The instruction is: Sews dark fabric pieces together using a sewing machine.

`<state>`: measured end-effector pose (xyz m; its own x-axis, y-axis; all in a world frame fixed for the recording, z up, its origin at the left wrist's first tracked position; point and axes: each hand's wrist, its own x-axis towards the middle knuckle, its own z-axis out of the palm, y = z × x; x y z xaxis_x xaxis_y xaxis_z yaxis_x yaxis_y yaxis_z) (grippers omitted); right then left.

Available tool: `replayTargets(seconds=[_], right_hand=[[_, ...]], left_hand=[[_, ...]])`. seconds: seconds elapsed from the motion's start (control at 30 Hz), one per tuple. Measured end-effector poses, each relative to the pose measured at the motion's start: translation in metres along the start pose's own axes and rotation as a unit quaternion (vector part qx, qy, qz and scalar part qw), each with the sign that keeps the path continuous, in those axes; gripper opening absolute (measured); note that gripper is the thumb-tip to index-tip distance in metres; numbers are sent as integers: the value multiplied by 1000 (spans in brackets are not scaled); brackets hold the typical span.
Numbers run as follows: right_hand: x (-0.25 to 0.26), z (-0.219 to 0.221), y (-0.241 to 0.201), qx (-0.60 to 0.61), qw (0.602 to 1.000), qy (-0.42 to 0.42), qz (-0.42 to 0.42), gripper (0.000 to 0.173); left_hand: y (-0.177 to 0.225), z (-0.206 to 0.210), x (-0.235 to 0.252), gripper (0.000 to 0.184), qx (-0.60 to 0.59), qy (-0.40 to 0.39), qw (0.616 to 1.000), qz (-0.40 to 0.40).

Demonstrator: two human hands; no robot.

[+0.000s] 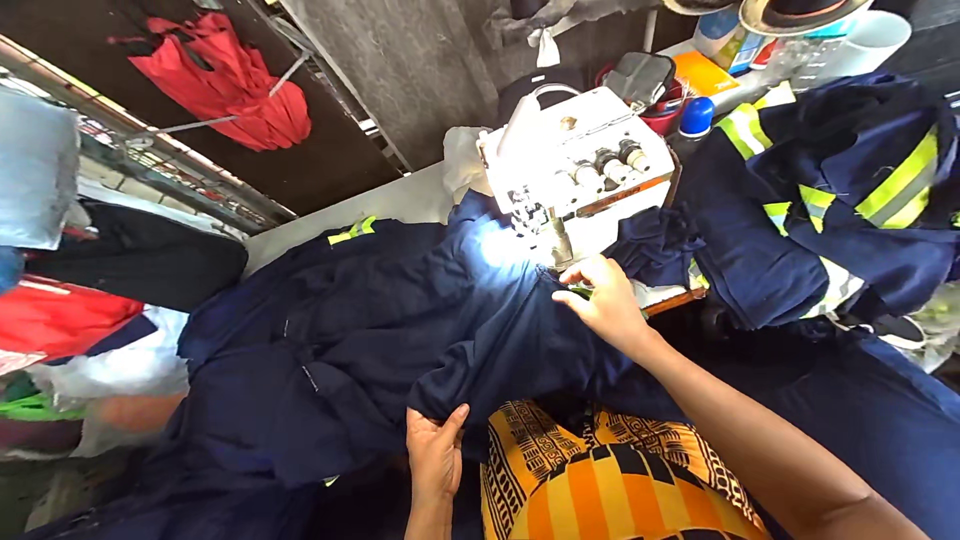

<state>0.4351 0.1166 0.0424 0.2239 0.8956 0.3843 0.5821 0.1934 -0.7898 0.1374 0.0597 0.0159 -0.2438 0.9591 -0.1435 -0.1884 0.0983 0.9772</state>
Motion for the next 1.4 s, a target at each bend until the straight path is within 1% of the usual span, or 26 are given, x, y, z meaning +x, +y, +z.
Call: replayTargets(seconds=[0.1,0.23,0.3,0.4,0.47,0.53,0.63,0.7,0.77,0.87,0.97,1.2,1.4], right_hand=[[0,6,0,-18,1000,1,-12,22],[-10,-1,-9,-46,998,-29,-32,20],[-15,-2,-14,-39,998,-44,-16,20],[-14,3,-7,4,999,-29,29,19],[-7,3,-1,23,997,-31,61,22],[3,-2,-1,25,992,-79,93,25],[20,-12,5,22,974,-193,119,26],[23,-19,7,23,967,-216,132,29],[19,-29,3,24,969,-200,146,26],[11,-37,-2,36,974,-171,142,23],[11,-36,-3,40,973,-170,148,23],[18,-29,-7,53,979,-135,139,21],[33,-27,-9,43,988,-106,104,24]], left_hand=[[0,0,1,75,1,1,1000,4],[1,-1,0,78,12,1,1000,7],[0,-3,2,79,10,0,1000,6],[-1,-2,6,79,17,3,1000,2],[-1,-1,7,79,20,3,1000,2],[0,-1,7,78,19,4,1000,1],[3,-1,3,78,17,8,1000,-1],[5,1,-3,75,11,9,1000,9],[8,3,-13,73,7,5,1000,27],[11,3,-27,74,7,-5,998,58],[13,2,-31,70,10,-4,997,79],[20,8,-20,66,0,-18,995,98],[25,14,-6,61,-16,-23,994,109]])
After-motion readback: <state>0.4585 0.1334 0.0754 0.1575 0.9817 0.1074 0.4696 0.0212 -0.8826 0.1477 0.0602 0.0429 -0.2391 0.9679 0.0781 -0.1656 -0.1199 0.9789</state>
